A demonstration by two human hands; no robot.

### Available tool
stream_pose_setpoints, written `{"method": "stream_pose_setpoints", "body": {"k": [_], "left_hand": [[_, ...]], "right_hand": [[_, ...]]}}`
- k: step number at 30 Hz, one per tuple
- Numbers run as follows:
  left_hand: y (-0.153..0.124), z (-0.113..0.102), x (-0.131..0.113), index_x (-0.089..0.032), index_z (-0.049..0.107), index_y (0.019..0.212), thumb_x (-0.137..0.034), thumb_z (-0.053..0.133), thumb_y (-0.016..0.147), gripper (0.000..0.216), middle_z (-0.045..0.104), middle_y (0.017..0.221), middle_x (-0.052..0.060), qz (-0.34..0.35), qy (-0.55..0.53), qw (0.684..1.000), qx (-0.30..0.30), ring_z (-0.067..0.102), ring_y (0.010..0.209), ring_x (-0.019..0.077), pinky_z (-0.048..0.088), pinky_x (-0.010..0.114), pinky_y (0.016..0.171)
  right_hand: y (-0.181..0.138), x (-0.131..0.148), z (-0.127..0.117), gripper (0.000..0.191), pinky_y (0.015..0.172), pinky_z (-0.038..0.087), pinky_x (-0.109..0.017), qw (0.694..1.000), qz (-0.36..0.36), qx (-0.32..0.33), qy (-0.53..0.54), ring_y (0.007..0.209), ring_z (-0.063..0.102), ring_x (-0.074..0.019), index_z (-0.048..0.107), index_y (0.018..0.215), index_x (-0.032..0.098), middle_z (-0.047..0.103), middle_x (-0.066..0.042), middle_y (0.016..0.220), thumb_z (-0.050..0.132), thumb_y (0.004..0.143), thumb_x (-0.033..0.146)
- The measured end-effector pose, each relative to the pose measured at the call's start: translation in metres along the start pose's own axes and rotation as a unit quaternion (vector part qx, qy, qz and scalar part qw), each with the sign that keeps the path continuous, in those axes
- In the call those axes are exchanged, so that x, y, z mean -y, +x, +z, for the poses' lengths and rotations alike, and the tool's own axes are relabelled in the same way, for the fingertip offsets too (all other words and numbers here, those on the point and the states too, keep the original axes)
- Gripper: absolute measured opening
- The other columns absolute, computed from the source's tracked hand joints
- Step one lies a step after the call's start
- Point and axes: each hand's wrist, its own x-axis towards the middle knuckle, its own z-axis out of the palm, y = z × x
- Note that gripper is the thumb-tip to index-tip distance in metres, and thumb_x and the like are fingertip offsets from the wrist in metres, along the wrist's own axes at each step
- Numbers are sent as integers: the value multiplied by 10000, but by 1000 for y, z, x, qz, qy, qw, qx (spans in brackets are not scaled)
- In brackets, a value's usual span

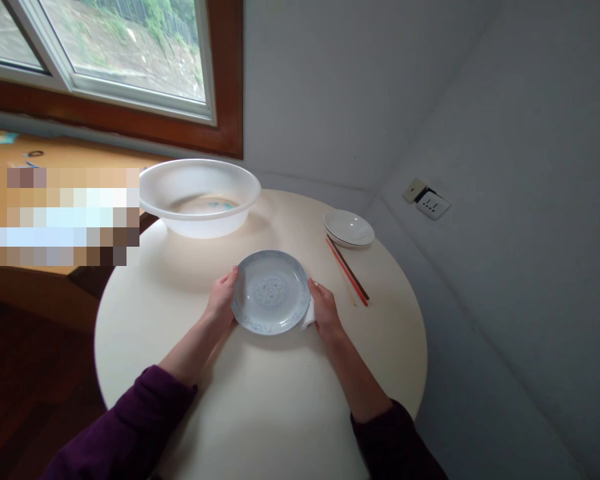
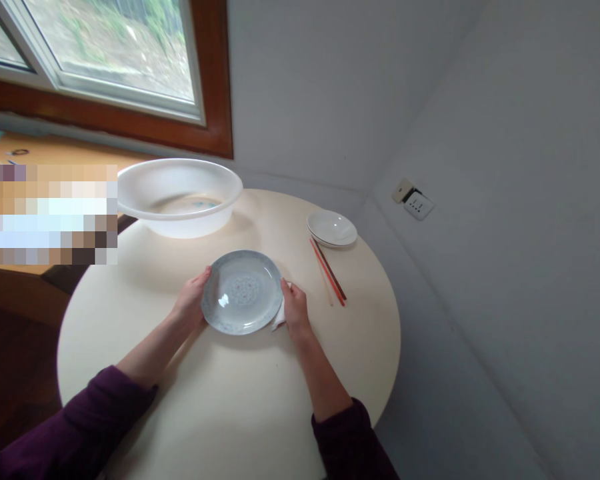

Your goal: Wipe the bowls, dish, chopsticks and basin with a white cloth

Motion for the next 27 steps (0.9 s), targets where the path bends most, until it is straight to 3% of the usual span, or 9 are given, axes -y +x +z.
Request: {"method": "stream_pose_setpoints", "body": {"k": [6, 12, 18, 22, 27], "left_hand": [[0, 1, -1, -120, 643, 785, -459, 667, 621, 378, 666, 683, 57, -6, 11, 1000, 4, 602, 647, 182, 464, 292, 623], [3, -3, 3, -134, 597, 661, -553, 652, 563, 434, 569, 543, -3, 57, 96, 994, 0, 491, 493, 124, 367, 238, 478], [3, -5, 4, -143, 577, 683, -574, 613, 586, 444, 544, 558, -8, 71, 135, 988, 12, 472, 499, 130, 353, 244, 475], [4, -5, 4, -147, 593, 729, -543, 583, 641, 406, 582, 640, 15, 106, 151, 983, 23, 505, 569, 149, 399, 263, 551], [7, -4, 3, -165, 620, 791, -425, 581, 690, 281, 647, 843, 66, 186, 202, 962, 8, 569, 817, 215, 412, 305, 771]], "right_hand": [[3, -3, -4, 264, 598, 386, -243, 997, -30, 0, -73, 617, 502, -128, 641, 721, 130, 609, 11, 646, 620, 637, 379], [5, -5, -3, 295, 672, 414, -266, 997, -27, -21, -74, 738, 573, -171, 675, 830, 124, 679, -29, 789, 616, 612, 313], [6, -5, -4, 328, 718, 434, -288, 999, -13, -16, -47, 807, 602, -192, 686, 890, 127, 698, -49, 870, 612, 614, 288], [8, -7, -3, 346, 731, 444, -296, 999, -1, -15, -28, 815, 611, -194, 685, 904, 126, 701, -55, 891, 620, 602, 283], [8, -8, -4, 340, 762, 446, -315, 1000, -1, -16, -23, 849, 613, -206, 686, 901, 128, 701, -61, 922, 627, 600, 276]]}}
